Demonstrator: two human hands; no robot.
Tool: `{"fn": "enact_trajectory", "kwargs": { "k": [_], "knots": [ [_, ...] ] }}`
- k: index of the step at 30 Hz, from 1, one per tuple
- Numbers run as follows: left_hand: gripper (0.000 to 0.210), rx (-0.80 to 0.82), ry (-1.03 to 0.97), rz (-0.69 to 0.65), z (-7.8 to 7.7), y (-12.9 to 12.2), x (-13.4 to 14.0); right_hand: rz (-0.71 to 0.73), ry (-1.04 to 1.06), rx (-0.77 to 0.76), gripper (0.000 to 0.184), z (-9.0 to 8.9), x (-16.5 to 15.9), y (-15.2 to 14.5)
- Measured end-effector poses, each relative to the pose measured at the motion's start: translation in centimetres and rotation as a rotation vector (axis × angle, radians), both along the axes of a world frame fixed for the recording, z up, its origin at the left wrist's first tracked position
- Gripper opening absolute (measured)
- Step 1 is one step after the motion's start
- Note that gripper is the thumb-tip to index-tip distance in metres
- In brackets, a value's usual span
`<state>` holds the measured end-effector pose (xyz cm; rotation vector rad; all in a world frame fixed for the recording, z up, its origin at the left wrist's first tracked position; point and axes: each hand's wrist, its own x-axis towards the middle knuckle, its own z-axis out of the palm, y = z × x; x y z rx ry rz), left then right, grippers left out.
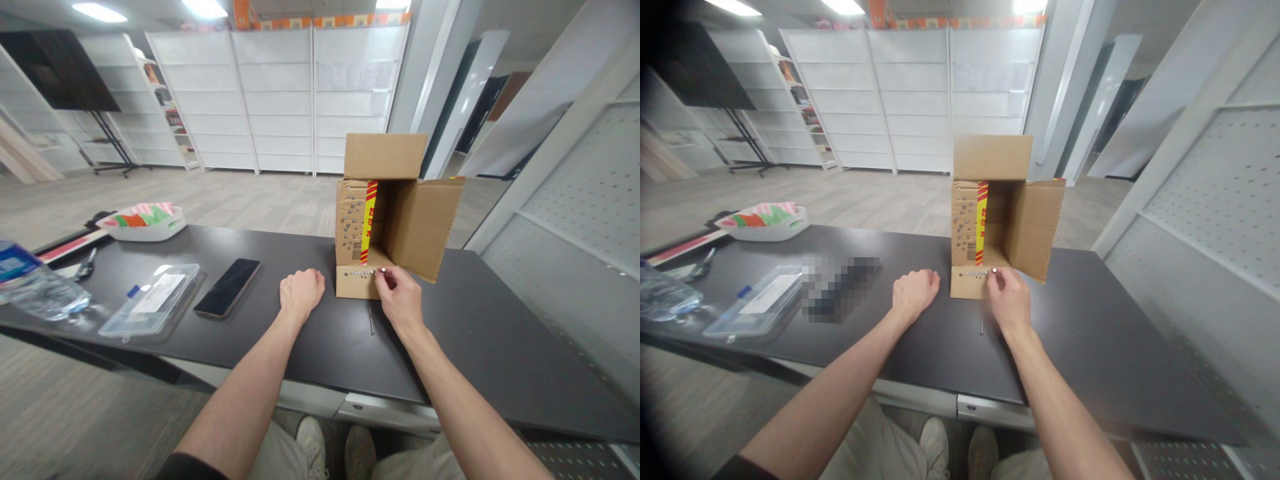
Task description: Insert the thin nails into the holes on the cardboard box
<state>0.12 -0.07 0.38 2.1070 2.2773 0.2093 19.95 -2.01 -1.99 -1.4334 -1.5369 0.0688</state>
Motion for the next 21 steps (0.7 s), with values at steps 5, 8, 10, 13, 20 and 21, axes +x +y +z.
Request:
{"fn": "enact_trajectory", "kwargs": {
  "k": [5, 8, 10, 13, 20, 21],
  "knots": [
    [0.050, -0.011, 0.006, 0.015, 0.04, -0.01, 0.08, -0.008, -0.043, -0.008, 0.021, -0.01, 0.02, 0.18],
    [0.050, -0.011, 0.009, 0.015, 0.04, -0.01, 0.11, -0.007, -0.019, -0.016, 0.020, -0.09, -0.01, 0.22],
    [0.050, -0.007, 0.011, 0.012, 0.00, 0.01, 0.09, 0.006, 0.008, -0.019, 0.020, -0.07, -0.12, 0.16],
    [0.050, 0.000, 0.010, 0.004, -0.10, 0.05, 0.02, 0.028, 0.056, -0.014, 0.021, 0.08, -0.36, 0.00],
    [0.049, 0.019, 0.011, -0.003, -0.38, 0.19, -0.11, 0.080, 0.087, 0.041, 0.015, 0.12, -0.47, -0.09],
    [0.049, 0.023, 0.012, -0.003, -0.41, 0.21, -0.11, 0.083, 0.086, 0.048, 0.014, 0.11, -0.44, -0.10]
  ]
}}
